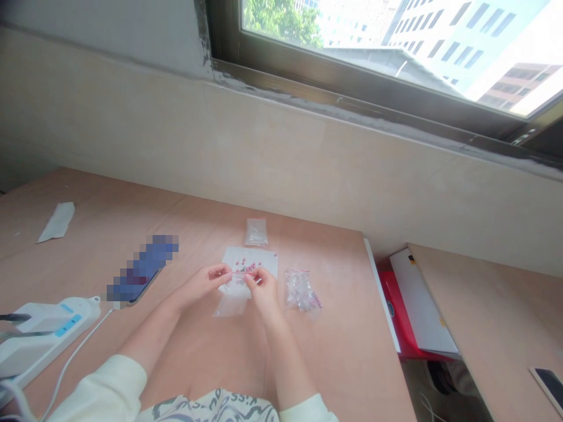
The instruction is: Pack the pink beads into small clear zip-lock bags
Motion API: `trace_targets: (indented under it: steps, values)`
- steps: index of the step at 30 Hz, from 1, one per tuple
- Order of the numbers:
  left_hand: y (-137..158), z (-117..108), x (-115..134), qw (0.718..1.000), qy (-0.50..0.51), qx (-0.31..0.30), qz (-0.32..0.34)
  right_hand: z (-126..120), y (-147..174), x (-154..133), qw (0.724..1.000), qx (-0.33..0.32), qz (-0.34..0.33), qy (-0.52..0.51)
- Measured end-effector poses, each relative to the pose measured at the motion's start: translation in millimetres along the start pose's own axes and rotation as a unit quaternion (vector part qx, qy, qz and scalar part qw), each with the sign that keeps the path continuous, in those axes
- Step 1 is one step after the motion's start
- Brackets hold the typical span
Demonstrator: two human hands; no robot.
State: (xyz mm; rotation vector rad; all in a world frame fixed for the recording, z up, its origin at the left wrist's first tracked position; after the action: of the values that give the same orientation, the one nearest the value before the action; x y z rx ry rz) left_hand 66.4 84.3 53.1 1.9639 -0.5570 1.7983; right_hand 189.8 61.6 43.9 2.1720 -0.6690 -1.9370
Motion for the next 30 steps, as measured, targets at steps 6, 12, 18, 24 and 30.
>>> trace_targets:
  steps: [6,12,18,24,30]
  values:
    - [-3.7,-8.2,-8.5,1.0,0.018,0.024,0.0,3.3,-3.6,10.7,0.996,-0.048,0.037,-0.064]
    - [-1.0,8.3,-1.6,0.999,0.024,-0.038,-0.018,4.5,-3.4,6.5,0.992,-0.06,0.045,-0.102]
    - [-3.4,4.5,-1.1,1.0,0.0,-0.015,-0.006,16.8,-2.7,6.4,0.991,-0.081,0.036,-0.099]
    - [-4.1,13.8,-4.0,0.999,0.0,-0.049,0.003,15.5,-8.1,6.2,0.994,-0.057,0.018,-0.09]
    - [-11.2,10.0,-1.9,0.998,-0.041,-0.031,0.034,22.3,-8.3,2.8,0.994,-0.077,0.007,-0.077]
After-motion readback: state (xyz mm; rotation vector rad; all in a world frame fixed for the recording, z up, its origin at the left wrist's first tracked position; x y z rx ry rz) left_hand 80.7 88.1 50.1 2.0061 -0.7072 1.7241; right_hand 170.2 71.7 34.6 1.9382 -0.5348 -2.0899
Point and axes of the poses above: each hand's wrist, its own y-axis away from the middle knuckle, its own z-axis out of the palm, x = y × z, the point moved 10 cm from there along -y, towards the middle knuckle, and after that the axes turned 12 degrees about z, right-handed, at the moved point
